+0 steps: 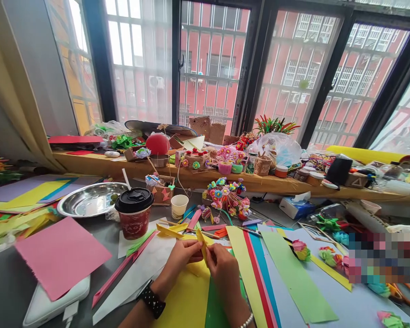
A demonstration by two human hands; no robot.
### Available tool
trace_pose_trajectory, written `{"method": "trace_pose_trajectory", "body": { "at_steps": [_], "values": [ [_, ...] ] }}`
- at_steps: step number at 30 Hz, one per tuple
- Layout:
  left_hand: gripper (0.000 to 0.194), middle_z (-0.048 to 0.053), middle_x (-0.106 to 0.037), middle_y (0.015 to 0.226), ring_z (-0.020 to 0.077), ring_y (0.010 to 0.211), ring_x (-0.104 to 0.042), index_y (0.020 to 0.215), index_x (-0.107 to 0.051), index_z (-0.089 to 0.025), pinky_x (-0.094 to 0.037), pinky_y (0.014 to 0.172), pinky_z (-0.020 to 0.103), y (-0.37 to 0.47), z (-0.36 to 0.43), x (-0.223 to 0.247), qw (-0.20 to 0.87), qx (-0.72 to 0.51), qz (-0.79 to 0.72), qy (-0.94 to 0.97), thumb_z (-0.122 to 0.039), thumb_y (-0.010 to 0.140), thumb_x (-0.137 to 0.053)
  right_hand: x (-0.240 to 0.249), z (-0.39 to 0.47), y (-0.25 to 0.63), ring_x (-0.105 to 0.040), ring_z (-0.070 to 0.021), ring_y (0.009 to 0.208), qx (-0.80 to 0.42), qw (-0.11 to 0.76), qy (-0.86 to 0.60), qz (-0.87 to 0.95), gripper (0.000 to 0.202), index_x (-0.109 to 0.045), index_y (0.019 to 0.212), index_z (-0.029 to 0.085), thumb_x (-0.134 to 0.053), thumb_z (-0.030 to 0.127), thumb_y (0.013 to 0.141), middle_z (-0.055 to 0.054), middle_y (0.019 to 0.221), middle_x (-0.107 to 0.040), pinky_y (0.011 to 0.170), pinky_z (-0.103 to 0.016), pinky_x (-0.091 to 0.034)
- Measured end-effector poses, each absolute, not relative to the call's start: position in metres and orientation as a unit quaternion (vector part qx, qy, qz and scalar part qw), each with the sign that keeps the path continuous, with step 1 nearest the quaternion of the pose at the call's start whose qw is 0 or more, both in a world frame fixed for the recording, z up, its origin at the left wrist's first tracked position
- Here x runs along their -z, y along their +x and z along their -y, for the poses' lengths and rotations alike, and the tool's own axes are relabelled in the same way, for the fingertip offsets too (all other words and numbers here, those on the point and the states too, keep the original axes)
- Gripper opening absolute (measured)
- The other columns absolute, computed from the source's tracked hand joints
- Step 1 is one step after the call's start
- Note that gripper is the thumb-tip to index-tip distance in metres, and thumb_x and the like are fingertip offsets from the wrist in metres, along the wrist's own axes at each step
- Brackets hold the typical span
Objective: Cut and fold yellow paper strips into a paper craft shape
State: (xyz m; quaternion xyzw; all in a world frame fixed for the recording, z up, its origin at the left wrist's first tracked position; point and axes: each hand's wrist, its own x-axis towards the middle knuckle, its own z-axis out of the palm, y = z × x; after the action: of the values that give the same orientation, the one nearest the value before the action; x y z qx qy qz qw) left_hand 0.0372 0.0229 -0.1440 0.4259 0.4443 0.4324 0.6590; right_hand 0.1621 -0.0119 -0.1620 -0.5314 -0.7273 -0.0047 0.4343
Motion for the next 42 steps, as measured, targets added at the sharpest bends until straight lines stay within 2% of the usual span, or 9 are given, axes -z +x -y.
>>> {"method": "trace_pose_trajectory", "body": {
  "at_steps": [6,12,15,20,26,32,42],
  "values": [
    [0.030,0.001,-0.056,0.050,0.0142,0.048,-0.057,0.051,-0.053,-0.013,-0.048,0.051,0.026,0.040,-0.020,0.145,0.599,-0.441,-0.471,0.474,-0.040,0.052,-0.066,0.165,0.013,0.161,-0.057,-0.0138,0.053,0.061,0.429,-0.532,0.727,0.022,-0.056,0.074,0.015,-0.039,0.026,0.083,-0.004,0.062,-0.061,0.047,-0.020,-0.042],
    [0.027,-0.001,-0.055,0.048,0.0159,0.050,-0.059,0.049,-0.047,-0.016,-0.049,0.052,0.027,0.042,-0.017,0.146,0.557,-0.451,-0.475,0.510,-0.037,0.058,-0.060,0.157,0.016,0.159,-0.059,-0.0159,0.059,0.021,0.433,-0.542,0.720,0.019,-0.055,0.086,0.015,-0.040,0.027,0.083,-0.007,0.072,-0.063,0.052,-0.023,-0.045],
    [0.029,-0.001,-0.057,0.048,0.0171,0.050,-0.060,0.047,-0.046,-0.016,-0.049,0.051,0.027,0.043,-0.016,0.145,0.560,-0.455,-0.470,0.509,-0.039,0.058,-0.060,0.155,0.017,0.159,-0.059,-0.0163,0.061,0.014,0.434,-0.536,0.724,0.019,-0.055,0.084,0.016,-0.039,0.027,0.084,-0.007,0.071,-0.062,0.053,-0.023,-0.045],
    [0.033,0.001,-0.060,0.051,0.0192,0.055,-0.061,0.050,-0.053,-0.015,-0.050,0.054,0.028,0.043,-0.013,0.141,0.574,-0.451,-0.459,0.507,-0.046,0.059,-0.060,0.155,0.018,0.159,-0.057,-0.0169,0.064,0.028,0.436,-0.529,0.728,0.019,-0.055,0.079,0.016,-0.040,0.026,0.084,-0.006,0.068,-0.058,0.055,-0.025,-0.045],
    [0.035,0.000,-0.059,0.048,0.0183,0.053,-0.061,0.046,-0.050,-0.015,-0.051,0.053,0.028,0.043,-0.011,0.137,0.582,-0.467,-0.453,0.487,-0.046,0.057,-0.063,0.153,0.018,0.158,-0.057,-0.0166,0.065,0.023,0.446,-0.511,0.734,0.017,-0.057,0.081,0.017,-0.041,0.024,0.083,-0.006,0.070,-0.058,0.055,-0.025,-0.045],
    [0.032,0.002,-0.062,0.051,0.0177,0.053,-0.062,0.055,-0.056,-0.012,-0.052,0.054,0.026,0.037,-0.016,0.135,0.584,-0.478,-0.460,0.469,-0.043,0.060,-0.063,0.151,0.017,0.158,-0.058,-0.0147,0.058,-0.059,0.469,-0.511,0.718,0.019,-0.057,0.087,0.016,-0.043,0.027,0.081,-0.007,0.075,-0.062,0.053,-0.026,-0.048],
    [0.031,0.004,-0.065,0.053,0.0183,0.054,-0.064,0.058,-0.058,-0.012,-0.052,0.052,0.024,0.032,-0.020,0.133,0.587,-0.491,-0.472,0.438,-0.042,0.060,-0.064,0.151,0.017,0.159,-0.060,-0.0178,0.059,-0.125,0.484,-0.525,0.689,0.021,-0.060,0.079,0.016,-0.045,0.031,0.079,-0.008,0.073,-0.065,0.055,-0.029,-0.050]
  ]
}}
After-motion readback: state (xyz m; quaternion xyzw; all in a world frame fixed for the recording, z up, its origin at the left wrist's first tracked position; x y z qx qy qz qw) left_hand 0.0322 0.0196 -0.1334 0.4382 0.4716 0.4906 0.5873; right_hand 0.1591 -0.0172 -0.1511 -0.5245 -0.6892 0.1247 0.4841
